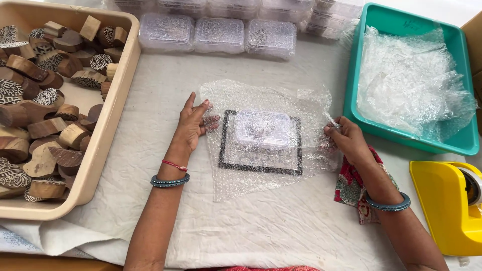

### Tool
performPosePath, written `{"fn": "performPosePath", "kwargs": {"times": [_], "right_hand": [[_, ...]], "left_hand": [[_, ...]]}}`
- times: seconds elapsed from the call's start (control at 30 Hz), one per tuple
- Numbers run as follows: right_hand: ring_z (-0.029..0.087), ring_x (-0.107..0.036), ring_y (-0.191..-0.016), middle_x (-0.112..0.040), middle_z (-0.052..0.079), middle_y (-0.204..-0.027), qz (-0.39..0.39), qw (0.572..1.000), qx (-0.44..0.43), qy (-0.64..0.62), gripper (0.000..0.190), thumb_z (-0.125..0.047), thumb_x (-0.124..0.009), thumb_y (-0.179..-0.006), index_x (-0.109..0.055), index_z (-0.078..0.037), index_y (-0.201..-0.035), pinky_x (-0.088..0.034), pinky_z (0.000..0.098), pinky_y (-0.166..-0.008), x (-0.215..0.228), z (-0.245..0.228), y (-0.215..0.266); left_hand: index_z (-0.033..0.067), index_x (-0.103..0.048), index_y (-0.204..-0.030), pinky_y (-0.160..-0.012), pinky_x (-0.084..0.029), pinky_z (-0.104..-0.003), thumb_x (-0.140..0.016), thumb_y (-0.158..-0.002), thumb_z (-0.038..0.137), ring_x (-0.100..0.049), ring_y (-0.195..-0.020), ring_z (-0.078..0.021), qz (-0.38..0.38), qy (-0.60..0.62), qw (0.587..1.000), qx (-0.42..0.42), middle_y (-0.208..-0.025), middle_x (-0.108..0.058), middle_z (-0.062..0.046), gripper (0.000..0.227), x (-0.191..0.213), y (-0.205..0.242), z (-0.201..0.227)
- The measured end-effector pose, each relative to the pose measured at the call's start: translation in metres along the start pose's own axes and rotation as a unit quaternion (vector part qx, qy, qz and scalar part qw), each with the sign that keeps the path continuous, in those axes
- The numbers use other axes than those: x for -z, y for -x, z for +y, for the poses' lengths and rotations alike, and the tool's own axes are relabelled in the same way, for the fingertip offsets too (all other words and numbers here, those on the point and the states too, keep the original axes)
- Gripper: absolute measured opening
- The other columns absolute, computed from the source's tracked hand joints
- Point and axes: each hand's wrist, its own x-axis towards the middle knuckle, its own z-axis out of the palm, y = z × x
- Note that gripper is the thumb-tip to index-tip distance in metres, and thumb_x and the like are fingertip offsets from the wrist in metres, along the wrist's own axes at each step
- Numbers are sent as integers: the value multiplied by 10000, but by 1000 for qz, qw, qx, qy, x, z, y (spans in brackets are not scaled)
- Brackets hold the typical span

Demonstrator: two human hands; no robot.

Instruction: The person wipes a small plastic container with a cloth, then places a wooden stamp inside and closes the lid. They wrap the container in bubble wrap and secure it with adhesive tape using a tape dispenser.

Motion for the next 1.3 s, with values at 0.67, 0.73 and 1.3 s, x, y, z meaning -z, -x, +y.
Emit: {"fn": "performPosePath", "kwargs": {"times": [0.67,0.73,1.3], "right_hand": [[131,-627,-856,-686,95,-975,36,996,40,69,353,-145,-683,-1000,-577,49,-1274,-507,284,-701,-4,-11,13],[182,-648,-925,-683,136,-1047,57,984,69,155,392,-161,-690,-997,-567,43,-1308,-530,316,-754,-20,-47,28],[296,-727,-905,-524,168,-1434,36,885,148,441,620,-351,-694,-928,-524,-61,-1449,-594,451,-789,-88,-109,44]], "left_hand": [[177,-396,-1600,-665,-576,-227,-664,-837,-142,-703,-849,-109,-19,-94,993,-64,-1210,-707,-127,868,24,21,-6],[169,-418,-1589,-669,-590,-225,-659,-842,-138,-713,-853,-99,-18,-84,995,-60,-1214,-701,-125,843,19,27,-1],[7,-402,-1541,-838,-639,-308,-675,-891,-33,-676,-1060,-156,44,-42,986,-153,-1526,-466,-105,706,24,107,-15]]}}
